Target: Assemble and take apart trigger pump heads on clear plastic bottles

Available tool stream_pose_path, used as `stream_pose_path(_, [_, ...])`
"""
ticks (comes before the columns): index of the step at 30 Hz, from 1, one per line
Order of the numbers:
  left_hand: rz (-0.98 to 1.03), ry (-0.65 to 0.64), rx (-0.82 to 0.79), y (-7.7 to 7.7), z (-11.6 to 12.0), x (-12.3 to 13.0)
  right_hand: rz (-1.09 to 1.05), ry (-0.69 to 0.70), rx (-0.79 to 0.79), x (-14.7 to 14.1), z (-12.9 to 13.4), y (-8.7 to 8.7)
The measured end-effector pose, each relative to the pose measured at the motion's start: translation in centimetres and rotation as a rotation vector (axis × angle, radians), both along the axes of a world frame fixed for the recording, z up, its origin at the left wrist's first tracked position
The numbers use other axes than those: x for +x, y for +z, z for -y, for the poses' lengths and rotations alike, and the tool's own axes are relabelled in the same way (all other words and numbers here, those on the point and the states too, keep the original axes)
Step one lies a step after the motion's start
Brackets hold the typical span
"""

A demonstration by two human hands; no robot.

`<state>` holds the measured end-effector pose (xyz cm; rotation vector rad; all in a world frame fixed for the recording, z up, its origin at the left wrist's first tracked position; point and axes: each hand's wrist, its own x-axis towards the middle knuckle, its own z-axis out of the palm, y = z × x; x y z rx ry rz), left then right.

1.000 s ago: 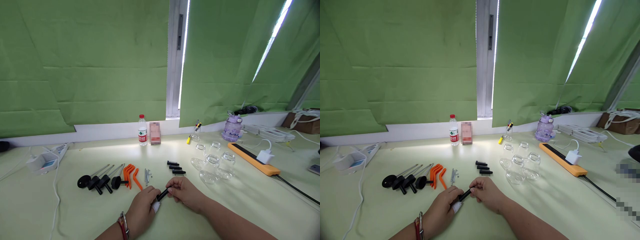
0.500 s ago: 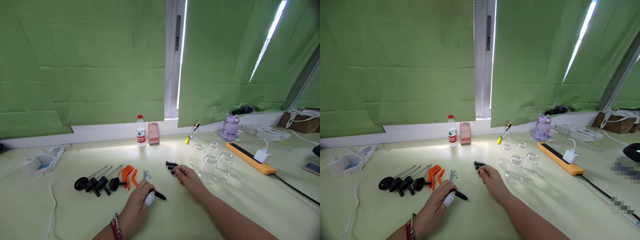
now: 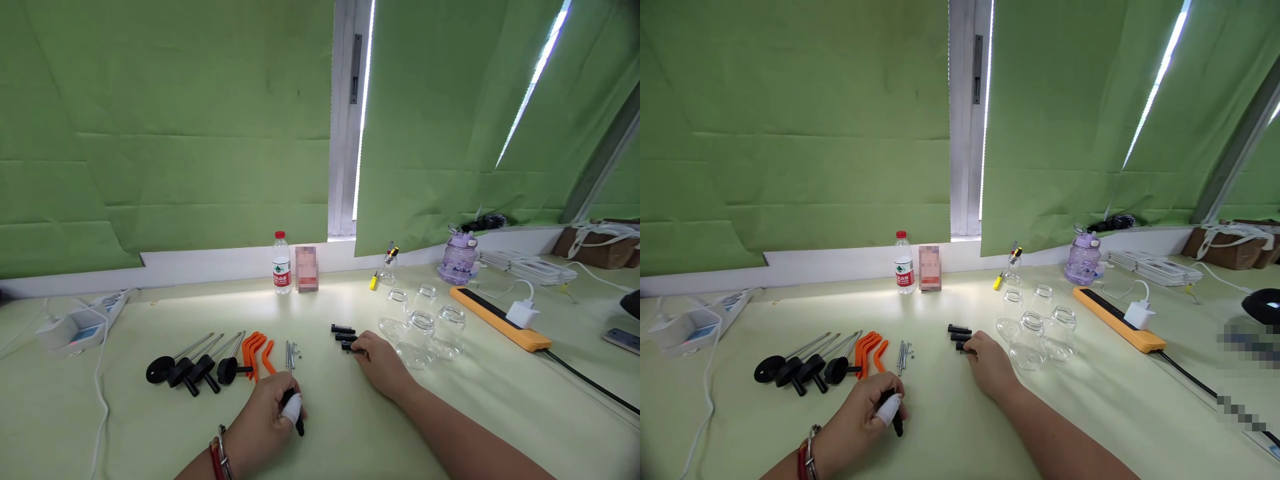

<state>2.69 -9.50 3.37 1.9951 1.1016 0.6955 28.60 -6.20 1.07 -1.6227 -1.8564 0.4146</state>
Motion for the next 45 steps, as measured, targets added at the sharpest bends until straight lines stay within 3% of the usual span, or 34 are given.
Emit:
stream_pose_path(18, [0.058, -0.021, -0.110, -0.4, -0.1, 0.4, 0.199, -0.011, -0.013, -0.3, -0.4, -0.4])
stream_pose_path(26, [0.121, -0.067, -0.207, -0.1, -0.2, 0.6, 0.291, 0.168, 0.031, -1.5, 0.4, -0.9])
stream_pose_path(37, [0.089, -0.075, -0.179, -1.0, -0.6, 0.2, 0.527, 0.352, 0.126, -2.9, 0.8, -1.2])
stream_pose_path(45, [0.112, -0.076, -0.209, -0.9, -0.5, 0.3, 0.485, 0.314, 0.085, -3.1, 0.7, -0.9])
